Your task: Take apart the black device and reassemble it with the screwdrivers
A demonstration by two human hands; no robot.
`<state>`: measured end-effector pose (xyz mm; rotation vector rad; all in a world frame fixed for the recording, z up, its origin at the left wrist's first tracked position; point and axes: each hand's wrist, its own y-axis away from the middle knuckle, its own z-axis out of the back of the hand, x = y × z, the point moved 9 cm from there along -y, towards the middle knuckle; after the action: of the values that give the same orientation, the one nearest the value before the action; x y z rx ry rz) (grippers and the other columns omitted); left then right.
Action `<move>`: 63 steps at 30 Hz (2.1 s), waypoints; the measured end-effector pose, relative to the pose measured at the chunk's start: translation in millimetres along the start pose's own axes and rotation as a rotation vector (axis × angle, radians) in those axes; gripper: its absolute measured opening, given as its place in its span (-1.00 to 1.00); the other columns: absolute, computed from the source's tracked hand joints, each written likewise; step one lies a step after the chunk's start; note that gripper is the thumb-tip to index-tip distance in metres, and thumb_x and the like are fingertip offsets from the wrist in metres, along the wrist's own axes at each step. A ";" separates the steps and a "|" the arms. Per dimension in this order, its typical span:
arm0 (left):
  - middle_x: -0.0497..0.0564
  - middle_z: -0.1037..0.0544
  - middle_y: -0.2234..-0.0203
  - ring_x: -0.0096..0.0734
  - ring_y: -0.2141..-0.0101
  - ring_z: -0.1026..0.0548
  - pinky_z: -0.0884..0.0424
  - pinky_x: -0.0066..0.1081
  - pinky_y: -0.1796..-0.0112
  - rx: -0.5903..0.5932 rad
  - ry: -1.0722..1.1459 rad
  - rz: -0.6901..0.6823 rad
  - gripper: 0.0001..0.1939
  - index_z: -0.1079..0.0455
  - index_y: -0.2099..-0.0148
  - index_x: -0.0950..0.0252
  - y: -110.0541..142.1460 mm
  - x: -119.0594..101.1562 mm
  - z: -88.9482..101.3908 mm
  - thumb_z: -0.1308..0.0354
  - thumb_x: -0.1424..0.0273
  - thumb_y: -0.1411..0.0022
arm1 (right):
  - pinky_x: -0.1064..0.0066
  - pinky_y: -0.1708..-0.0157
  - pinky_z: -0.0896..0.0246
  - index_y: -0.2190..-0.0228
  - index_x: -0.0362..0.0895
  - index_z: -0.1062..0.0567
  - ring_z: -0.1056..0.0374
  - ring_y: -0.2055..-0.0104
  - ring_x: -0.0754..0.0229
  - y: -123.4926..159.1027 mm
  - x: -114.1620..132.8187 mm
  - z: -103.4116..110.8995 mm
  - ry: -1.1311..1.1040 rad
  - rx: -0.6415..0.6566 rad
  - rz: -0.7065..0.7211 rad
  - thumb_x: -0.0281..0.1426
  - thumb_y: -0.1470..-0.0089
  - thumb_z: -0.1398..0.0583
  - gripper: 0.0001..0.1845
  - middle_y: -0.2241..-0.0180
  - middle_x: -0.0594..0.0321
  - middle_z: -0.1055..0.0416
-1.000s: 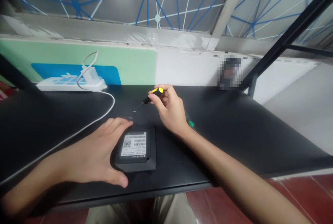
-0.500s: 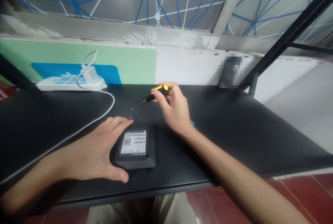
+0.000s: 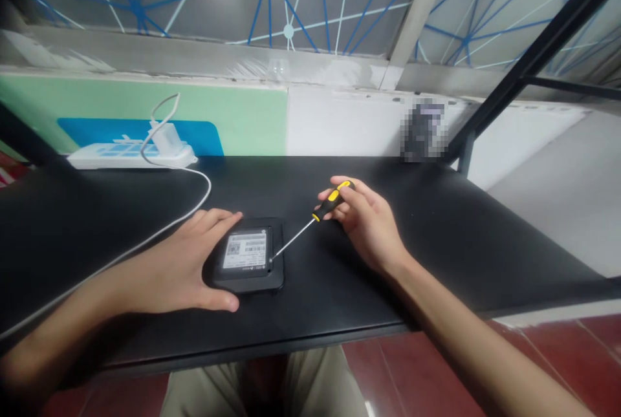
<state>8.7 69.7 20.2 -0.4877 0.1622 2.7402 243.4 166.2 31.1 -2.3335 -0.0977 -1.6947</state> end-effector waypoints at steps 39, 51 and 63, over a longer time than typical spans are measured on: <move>0.31 -0.26 -0.31 0.28 -0.27 -0.24 -0.24 0.07 -0.24 -0.013 -0.014 0.020 0.28 0.00 -0.49 0.40 0.8 6.2 -2.4 -0.30 -0.27 0.05 | 0.46 0.29 -0.48 0.19 -0.10 -0.58 -0.59 0.31 0.20 7.1 -4.8 -4.6 -0.005 0.057 -0.034 -0.31 -0.13 -0.31 -0.80 0.31 0.21 -0.62; 0.31 -0.23 -0.31 0.27 -0.26 -0.24 -0.23 0.09 -0.24 -0.011 -0.022 0.002 0.25 0.02 -0.49 0.34 -0.4 6.0 -3.5 -0.27 -0.29 0.02 | 0.50 0.33 -0.46 0.18 -0.06 -0.57 -0.58 0.30 0.24 9.2 -4.2 -4.3 0.083 0.073 -0.013 -0.26 -0.15 -0.32 -0.79 0.29 0.24 -0.62; 0.37 -0.21 -0.32 0.29 -0.27 -0.21 -0.20 0.09 -0.26 0.018 -0.017 0.034 0.31 0.05 -0.49 0.45 0.6 5.2 -3.4 -0.29 -0.28 0.03 | 0.45 0.41 -0.45 0.14 -0.03 -0.55 -0.44 0.49 0.33 25.5 37.1 -16.4 0.470 -0.023 0.238 -0.14 -0.14 -0.35 -0.69 0.39 0.30 -0.56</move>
<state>5.0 70.2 15.2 -0.4603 0.1918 2.7726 245.2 134.0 66.6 -1.8108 0.2759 -2.0619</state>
